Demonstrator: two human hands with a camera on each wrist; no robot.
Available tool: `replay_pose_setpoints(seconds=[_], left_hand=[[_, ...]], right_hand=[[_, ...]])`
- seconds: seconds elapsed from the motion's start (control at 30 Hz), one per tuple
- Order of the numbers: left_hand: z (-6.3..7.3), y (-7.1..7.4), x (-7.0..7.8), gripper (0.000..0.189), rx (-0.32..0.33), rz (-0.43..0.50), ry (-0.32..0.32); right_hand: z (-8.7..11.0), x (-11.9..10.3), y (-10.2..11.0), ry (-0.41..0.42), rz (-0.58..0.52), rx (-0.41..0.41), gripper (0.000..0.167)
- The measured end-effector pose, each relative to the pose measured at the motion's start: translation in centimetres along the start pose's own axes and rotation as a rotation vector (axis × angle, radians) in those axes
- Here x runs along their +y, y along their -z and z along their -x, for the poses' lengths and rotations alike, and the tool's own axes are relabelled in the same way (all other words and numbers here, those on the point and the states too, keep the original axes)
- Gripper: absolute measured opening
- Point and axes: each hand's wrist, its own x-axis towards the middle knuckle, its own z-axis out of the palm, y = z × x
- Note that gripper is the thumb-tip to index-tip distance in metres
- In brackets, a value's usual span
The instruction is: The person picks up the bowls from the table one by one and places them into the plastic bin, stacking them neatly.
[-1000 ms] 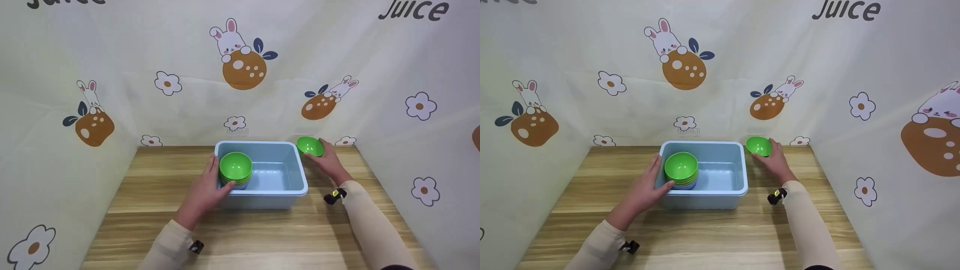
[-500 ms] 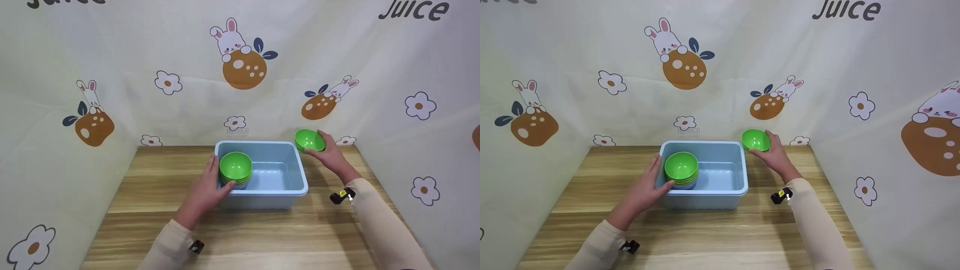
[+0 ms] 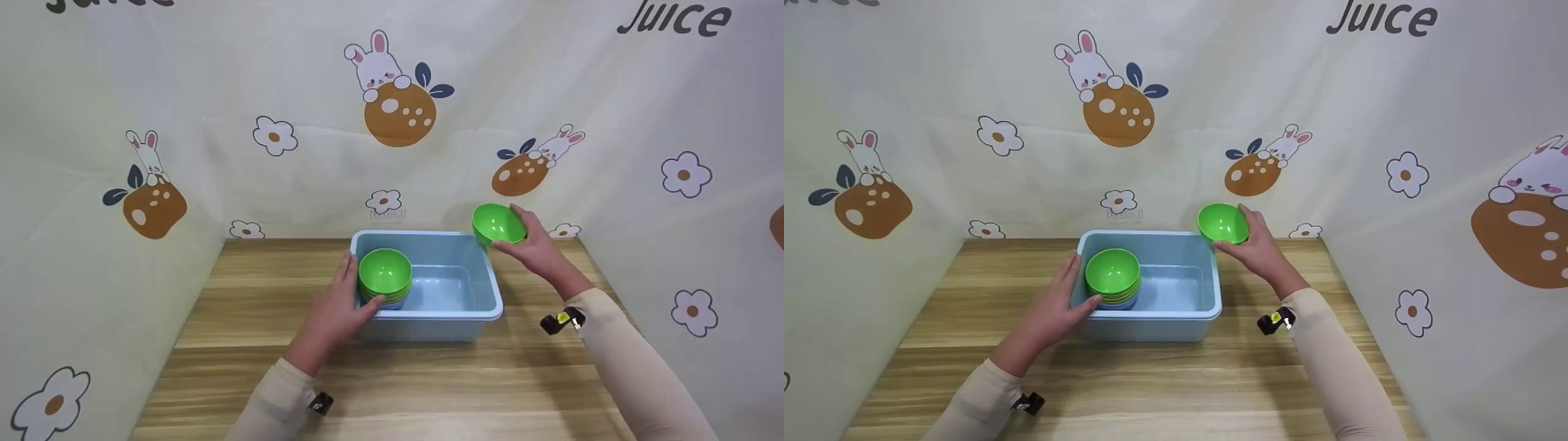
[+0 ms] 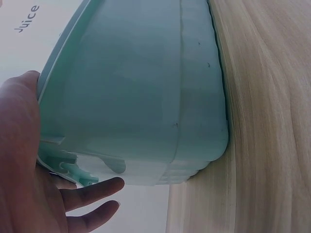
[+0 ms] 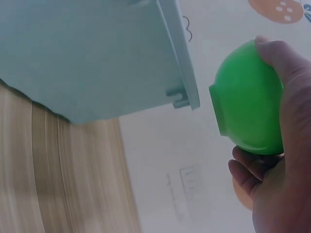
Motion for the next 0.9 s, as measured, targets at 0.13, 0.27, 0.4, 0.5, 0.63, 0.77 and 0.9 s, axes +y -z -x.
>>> replay_pose_setpoints(seconds=[0.13,0.27,0.4,0.5,0.63,0.77,0.9], left_hand=[[0.0,-0.1,0.0,0.109,-0.009,-0.005,0.007],[0.0,-0.2,0.0,0.11,-0.01,-0.001,0.008],[0.1,0.0,0.0,0.111,-0.01,0.007,0.006],[0.1,0.0,0.0,0.11,-0.008,0.004,0.003],[0.0,-0.1,0.0,0.11,-0.002,0.0,-0.001],[0.0,-0.1,-0.1,0.11,-0.006,0.01,0.004],[0.0,-0.1,0.0,0.109,-0.009,0.03,-0.003]], right_hand=[[0.2,-1.1,-0.4,0.016,-0.002,-0.032,0.111],[0.3,-2.2,-0.9,0.031,-0.004,-0.062,0.112],[0.1,-3.3,-1.6,0.038,-0.009,-0.103,0.113],[0.0,-4.1,-2.3,0.045,0.001,-0.133,0.113],[-0.2,-5.1,-2.9,0.062,0.026,-0.175,0.113],[-0.3,-5.9,-3.5,0.08,0.036,-0.21,0.113],[-0.4,-6.6,-4.1,0.096,0.054,-0.237,0.113]])
